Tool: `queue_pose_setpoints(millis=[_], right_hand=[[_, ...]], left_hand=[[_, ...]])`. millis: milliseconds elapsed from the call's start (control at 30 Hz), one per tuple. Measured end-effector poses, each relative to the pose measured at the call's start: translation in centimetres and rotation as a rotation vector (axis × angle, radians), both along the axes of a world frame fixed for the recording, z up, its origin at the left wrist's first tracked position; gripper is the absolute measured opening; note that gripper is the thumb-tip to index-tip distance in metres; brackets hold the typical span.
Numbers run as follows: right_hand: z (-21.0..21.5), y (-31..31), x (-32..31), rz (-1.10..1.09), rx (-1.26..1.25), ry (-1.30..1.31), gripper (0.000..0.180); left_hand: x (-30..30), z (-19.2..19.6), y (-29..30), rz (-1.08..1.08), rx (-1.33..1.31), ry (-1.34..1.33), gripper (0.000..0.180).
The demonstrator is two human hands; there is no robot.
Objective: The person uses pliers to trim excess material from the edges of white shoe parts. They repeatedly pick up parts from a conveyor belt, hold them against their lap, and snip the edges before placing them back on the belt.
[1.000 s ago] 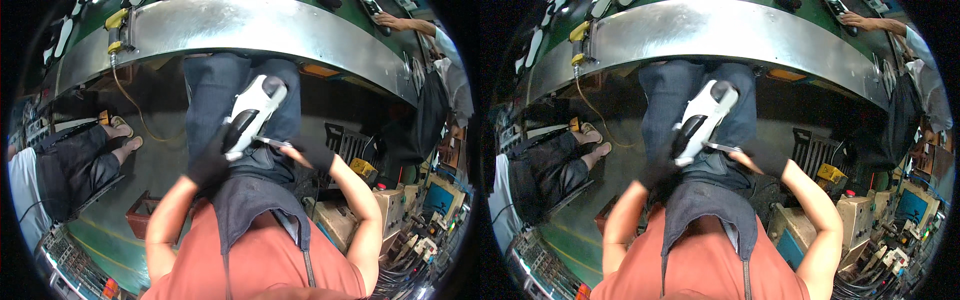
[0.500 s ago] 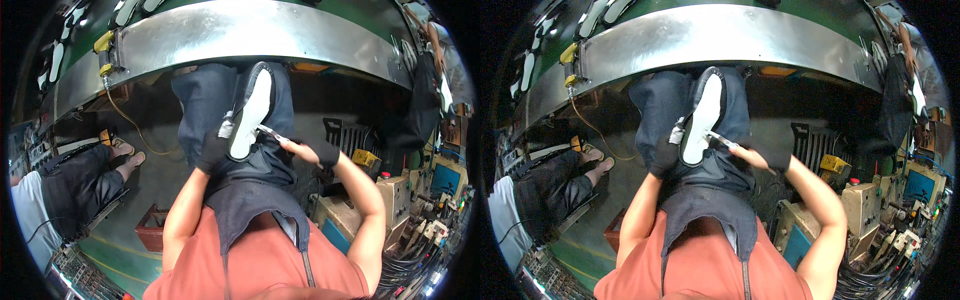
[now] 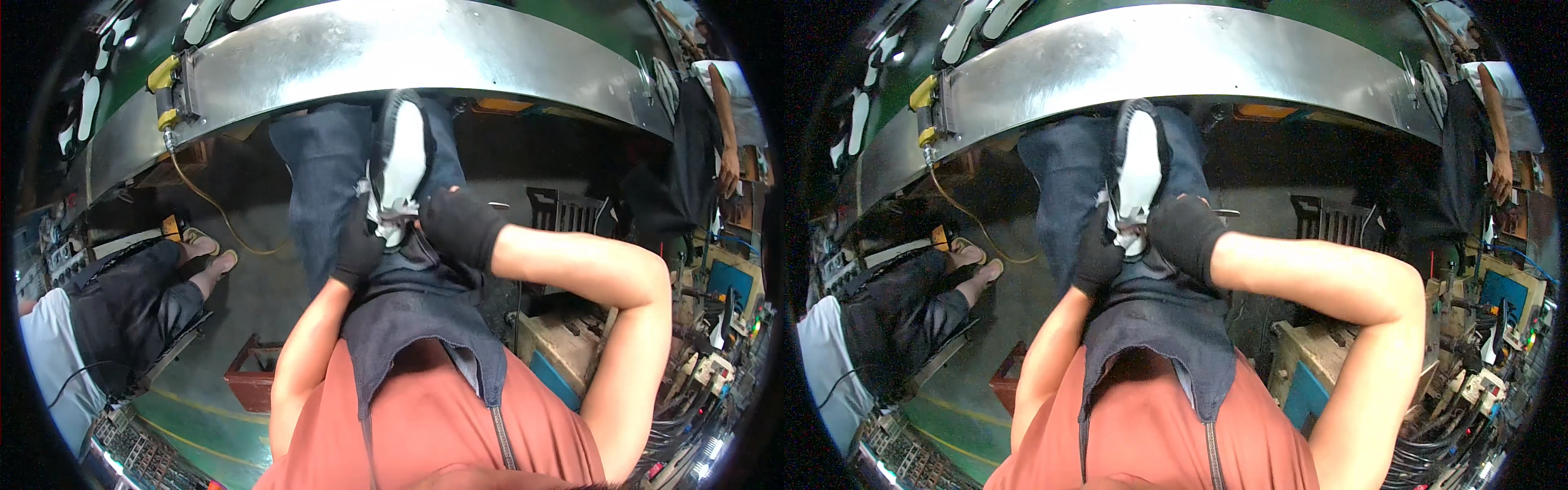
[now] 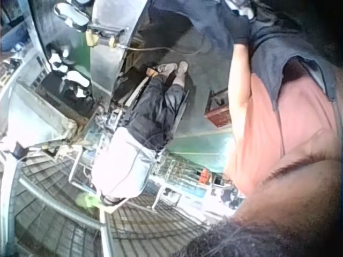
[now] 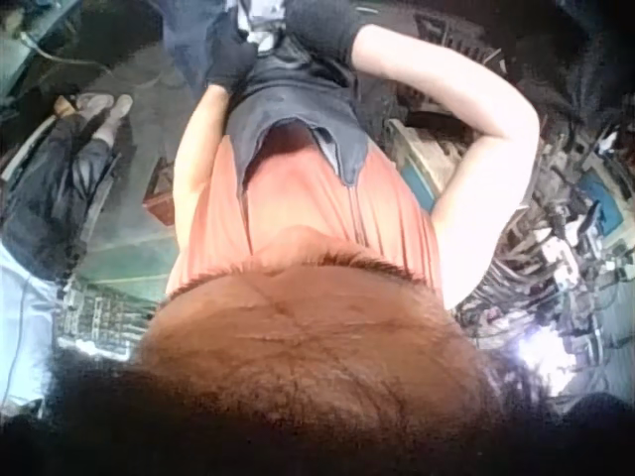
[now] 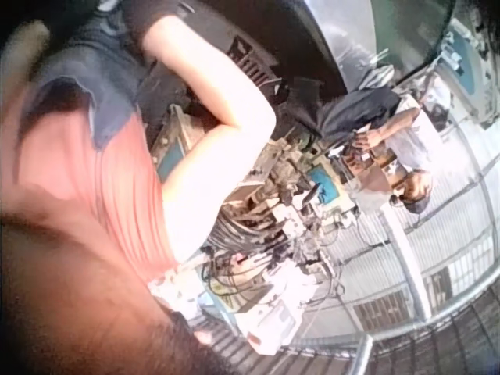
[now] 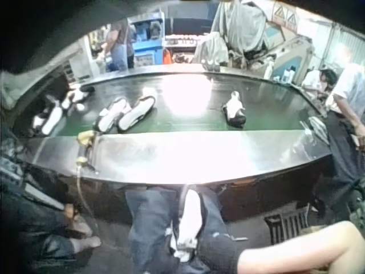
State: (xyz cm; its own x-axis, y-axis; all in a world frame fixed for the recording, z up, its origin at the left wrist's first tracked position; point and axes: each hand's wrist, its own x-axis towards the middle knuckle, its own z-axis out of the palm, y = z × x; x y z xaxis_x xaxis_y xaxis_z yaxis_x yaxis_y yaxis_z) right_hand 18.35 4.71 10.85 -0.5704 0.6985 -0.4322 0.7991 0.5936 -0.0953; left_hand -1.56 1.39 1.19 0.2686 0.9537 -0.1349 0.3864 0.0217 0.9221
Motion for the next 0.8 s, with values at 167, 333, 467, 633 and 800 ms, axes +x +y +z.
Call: queue_pose_setpoints(millis=[167,333,467,633,800], right_hand=[[-2.7,4.4,5.5,0.280,0.120,0.357,0.040],[-2.9,3.3,6.5,0.235,0.025,0.365,0.040],[2.3,4.9,6.4,-0.360,-0.944,0.110,0.038],[7.2,0.0,1.0,0.049,-0.279,-0.096,0.034],[1.3,0.0,2.9,0.099,-0.289,0.595,0.037]], left_hand=[[1.0,1.4,0.1,0.009,0.073,0.043,0.069],[4.1,5.5,3.0,0.211,-0.605,-0.780,0.064],[4.5,-1.2,1.0,0.185,0.109,0.020,0.071],[3.9,-1.9,2.2,0.174,0.088,0.035,0.072],[0.0,-1.2,4.2,-0.261,-0.059,-0.302,0.046]])
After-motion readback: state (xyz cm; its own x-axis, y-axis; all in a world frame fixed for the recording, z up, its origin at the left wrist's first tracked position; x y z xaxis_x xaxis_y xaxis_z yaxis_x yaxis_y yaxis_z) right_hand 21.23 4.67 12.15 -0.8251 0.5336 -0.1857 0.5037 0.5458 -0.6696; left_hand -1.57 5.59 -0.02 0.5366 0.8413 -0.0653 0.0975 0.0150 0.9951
